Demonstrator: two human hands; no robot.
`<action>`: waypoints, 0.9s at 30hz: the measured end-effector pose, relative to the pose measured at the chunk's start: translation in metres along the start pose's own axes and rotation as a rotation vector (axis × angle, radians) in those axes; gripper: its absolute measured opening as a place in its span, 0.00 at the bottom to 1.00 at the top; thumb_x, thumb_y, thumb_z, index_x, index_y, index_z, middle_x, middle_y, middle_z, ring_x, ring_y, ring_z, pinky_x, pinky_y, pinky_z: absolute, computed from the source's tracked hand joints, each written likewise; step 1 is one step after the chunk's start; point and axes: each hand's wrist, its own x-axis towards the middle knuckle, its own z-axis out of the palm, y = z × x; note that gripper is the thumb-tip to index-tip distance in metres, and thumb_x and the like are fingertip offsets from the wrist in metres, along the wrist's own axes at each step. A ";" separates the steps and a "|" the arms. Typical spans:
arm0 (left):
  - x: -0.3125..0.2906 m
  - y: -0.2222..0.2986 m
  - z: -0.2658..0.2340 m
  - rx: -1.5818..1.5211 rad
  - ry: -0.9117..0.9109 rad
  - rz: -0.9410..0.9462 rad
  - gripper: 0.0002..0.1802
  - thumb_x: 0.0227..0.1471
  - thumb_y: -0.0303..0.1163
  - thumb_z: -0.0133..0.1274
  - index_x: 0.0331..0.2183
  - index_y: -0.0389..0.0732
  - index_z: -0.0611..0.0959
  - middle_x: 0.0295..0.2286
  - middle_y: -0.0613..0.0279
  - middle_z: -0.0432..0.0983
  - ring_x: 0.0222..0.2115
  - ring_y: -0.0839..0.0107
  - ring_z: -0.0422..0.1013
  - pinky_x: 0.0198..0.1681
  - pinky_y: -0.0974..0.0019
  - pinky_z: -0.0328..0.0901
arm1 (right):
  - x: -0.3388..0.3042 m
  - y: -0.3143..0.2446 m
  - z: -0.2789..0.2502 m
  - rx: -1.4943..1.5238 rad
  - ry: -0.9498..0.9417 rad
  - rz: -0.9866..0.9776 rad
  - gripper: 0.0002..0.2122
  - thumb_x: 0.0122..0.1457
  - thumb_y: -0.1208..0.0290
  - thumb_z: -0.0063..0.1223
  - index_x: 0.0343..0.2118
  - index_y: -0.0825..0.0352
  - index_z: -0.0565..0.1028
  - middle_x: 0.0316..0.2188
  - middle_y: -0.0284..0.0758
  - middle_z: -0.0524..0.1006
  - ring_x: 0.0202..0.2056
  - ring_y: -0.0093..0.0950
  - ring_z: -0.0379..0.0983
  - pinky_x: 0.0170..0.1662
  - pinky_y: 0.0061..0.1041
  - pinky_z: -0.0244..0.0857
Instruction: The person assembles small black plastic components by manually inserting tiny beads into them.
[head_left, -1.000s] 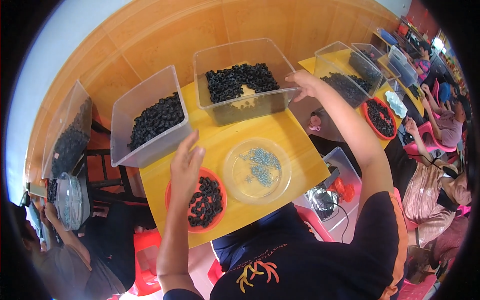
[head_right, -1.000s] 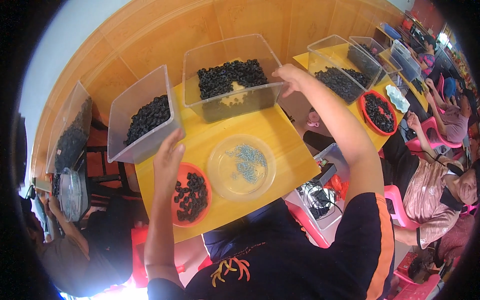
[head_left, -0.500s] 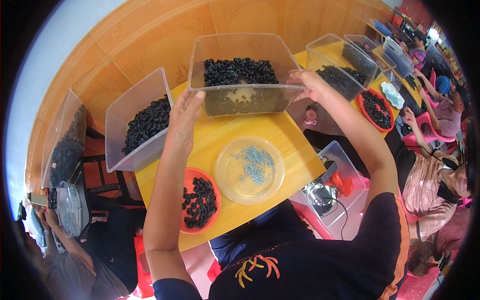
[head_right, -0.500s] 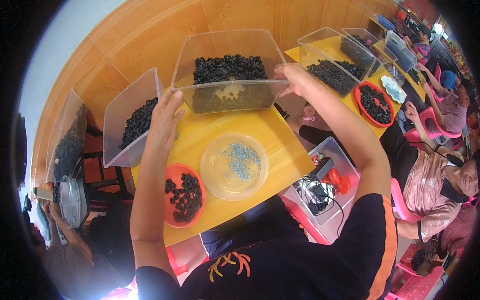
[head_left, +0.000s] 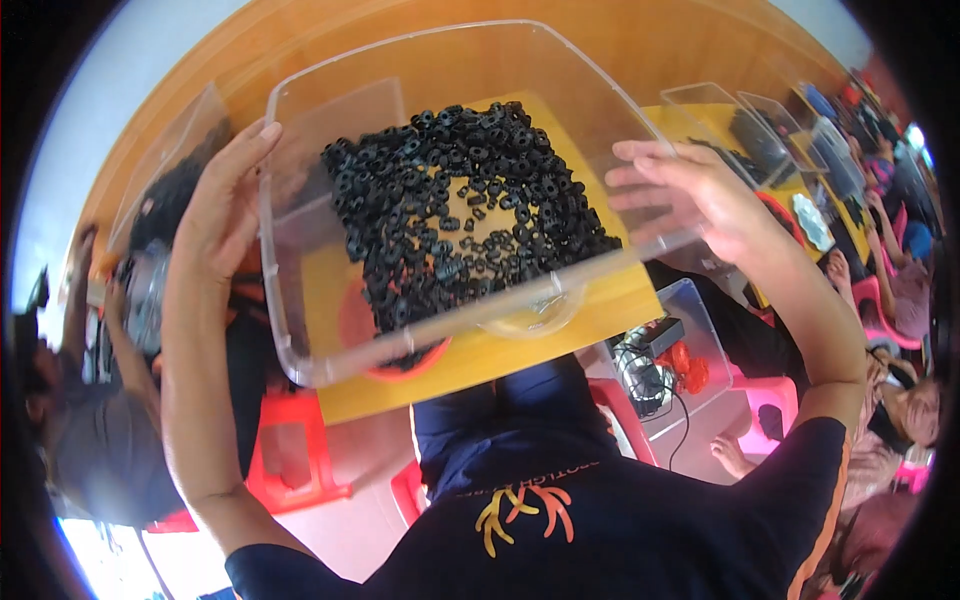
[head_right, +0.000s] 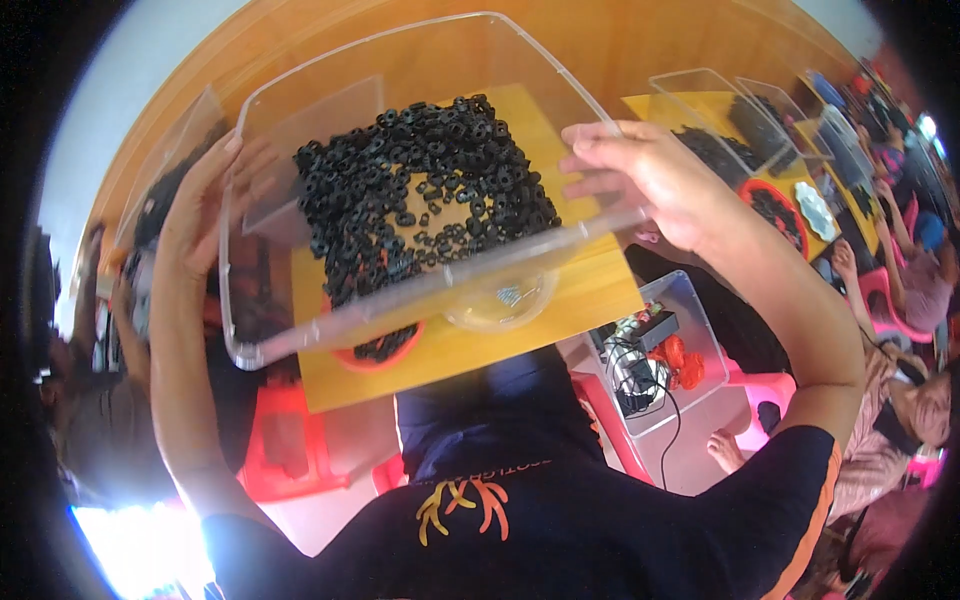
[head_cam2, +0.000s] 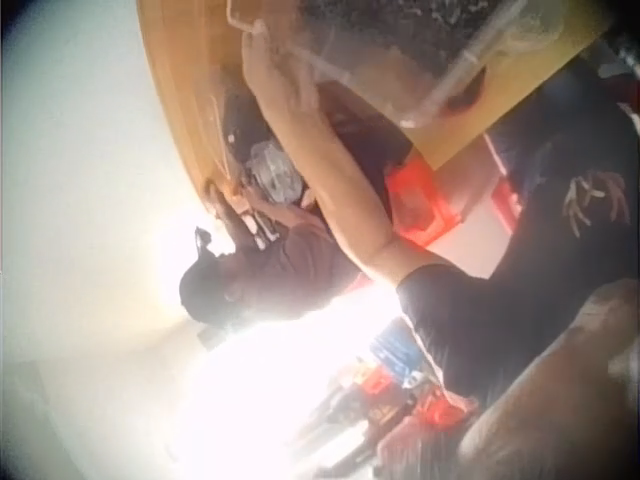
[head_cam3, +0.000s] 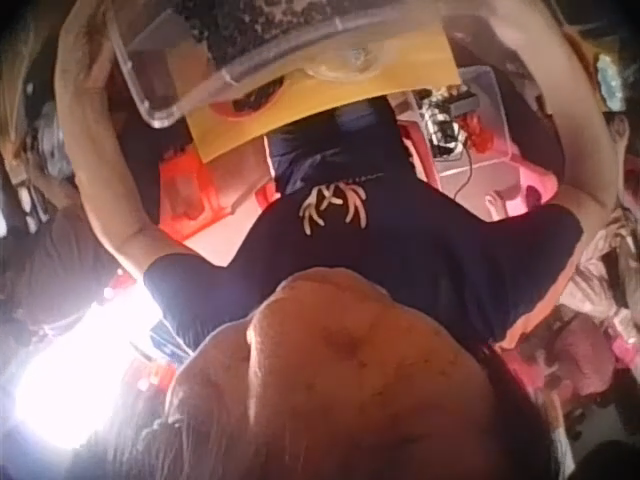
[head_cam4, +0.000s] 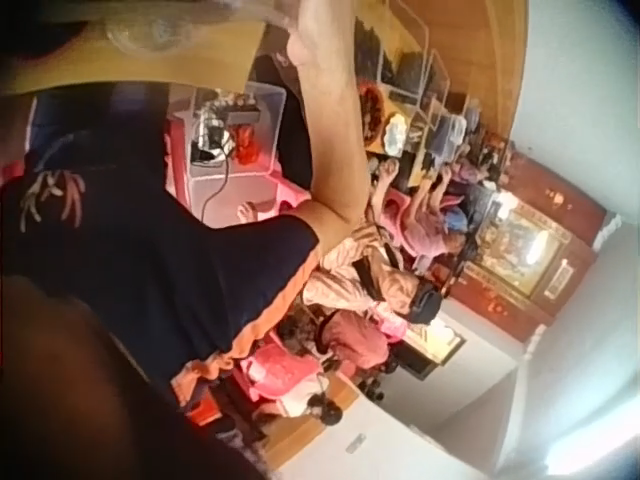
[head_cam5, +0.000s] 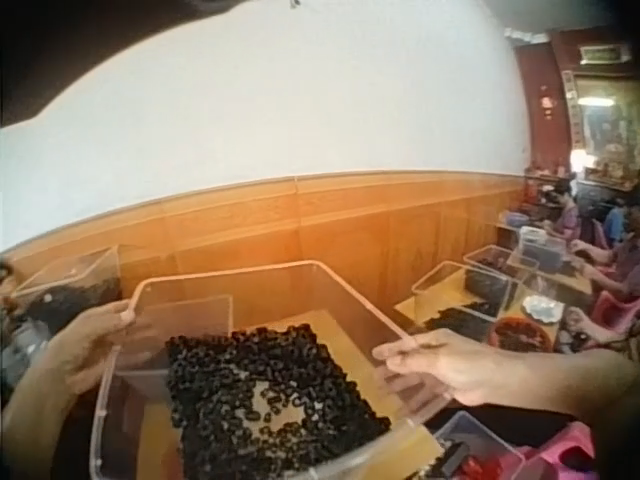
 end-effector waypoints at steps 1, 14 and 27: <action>0.023 0.002 -0.002 0.043 -0.034 -0.033 0.31 0.57 0.39 0.56 0.57 0.37 0.69 0.54 0.48 0.68 0.53 0.60 0.68 0.57 0.58 0.64 | 0.006 -0.003 -0.004 -0.009 0.000 -0.001 0.25 0.62 0.61 0.52 0.59 0.69 0.67 0.50 0.43 0.74 0.50 0.37 0.74 0.43 0.38 0.75; 0.178 0.017 0.046 -0.072 0.072 -0.173 0.38 0.50 0.27 0.56 0.62 0.47 0.64 0.57 0.60 0.64 0.52 0.66 0.63 0.60 0.51 0.50 | 0.080 -0.030 -0.067 -0.041 -0.051 0.045 0.26 0.68 0.59 0.44 0.63 0.71 0.60 0.55 0.43 0.71 0.55 0.34 0.70 0.51 0.33 0.70; 0.194 0.029 0.044 -0.128 0.118 -0.093 0.45 0.34 0.17 0.46 0.61 0.37 0.64 0.61 0.54 0.59 0.59 0.62 0.57 0.60 0.52 0.52 | 0.113 -0.110 -0.073 -0.612 0.108 -0.582 0.22 0.64 0.73 0.48 0.61 0.71 0.63 0.59 0.40 0.67 0.61 0.31 0.63 0.63 0.31 0.54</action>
